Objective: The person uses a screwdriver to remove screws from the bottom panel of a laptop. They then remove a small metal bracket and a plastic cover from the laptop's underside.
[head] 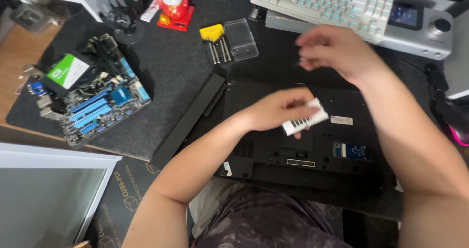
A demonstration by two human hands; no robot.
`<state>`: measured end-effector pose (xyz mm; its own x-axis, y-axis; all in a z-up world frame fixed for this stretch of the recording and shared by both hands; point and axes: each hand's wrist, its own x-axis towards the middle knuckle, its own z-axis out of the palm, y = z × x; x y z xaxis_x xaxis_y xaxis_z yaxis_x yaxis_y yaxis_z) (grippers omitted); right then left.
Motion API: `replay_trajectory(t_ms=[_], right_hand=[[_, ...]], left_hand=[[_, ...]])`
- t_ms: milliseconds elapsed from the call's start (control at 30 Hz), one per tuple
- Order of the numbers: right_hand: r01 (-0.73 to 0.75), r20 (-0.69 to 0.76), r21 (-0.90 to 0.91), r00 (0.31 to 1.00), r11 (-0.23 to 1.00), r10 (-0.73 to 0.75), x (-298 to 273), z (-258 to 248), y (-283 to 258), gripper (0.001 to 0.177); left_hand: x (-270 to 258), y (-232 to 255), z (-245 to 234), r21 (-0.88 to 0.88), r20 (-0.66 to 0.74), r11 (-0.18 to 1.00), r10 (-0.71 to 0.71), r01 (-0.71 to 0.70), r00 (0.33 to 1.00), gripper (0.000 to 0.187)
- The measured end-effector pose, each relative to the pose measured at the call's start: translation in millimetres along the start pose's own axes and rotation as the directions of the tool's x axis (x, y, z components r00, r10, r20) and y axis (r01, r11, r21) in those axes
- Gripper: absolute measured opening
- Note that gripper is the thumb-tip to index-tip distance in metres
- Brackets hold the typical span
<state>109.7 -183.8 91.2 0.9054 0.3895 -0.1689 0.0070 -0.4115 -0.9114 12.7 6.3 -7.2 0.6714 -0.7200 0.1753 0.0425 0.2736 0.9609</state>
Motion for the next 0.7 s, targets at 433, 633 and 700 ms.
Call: replay_trajectory(t_ms=[433, 633, 700], right_hand=[[0.200, -0.369, 0.552, 0.929, 0.810, 0.022, -109, -80, 175, 0.027], [0.238, -0.386, 0.420, 0.920, 0.876, -0.065, -102, -47, 173, 0.013], [0.264, -0.394, 0.369, 0.913, 0.891, -0.107, -100, -52, 179, 0.012]], left_hand=[[-1, 16, 5, 0.318, -0.305, 0.947, 0.062, 0.040, 0.950, 0.014], [-4, 5, -2, 0.493, -0.306, 0.870, 0.171, 0.002, 0.937, 0.023], [-3, 1, -7, 0.617, -0.256, 0.787, 0.235, -0.029, 0.938, 0.047]])
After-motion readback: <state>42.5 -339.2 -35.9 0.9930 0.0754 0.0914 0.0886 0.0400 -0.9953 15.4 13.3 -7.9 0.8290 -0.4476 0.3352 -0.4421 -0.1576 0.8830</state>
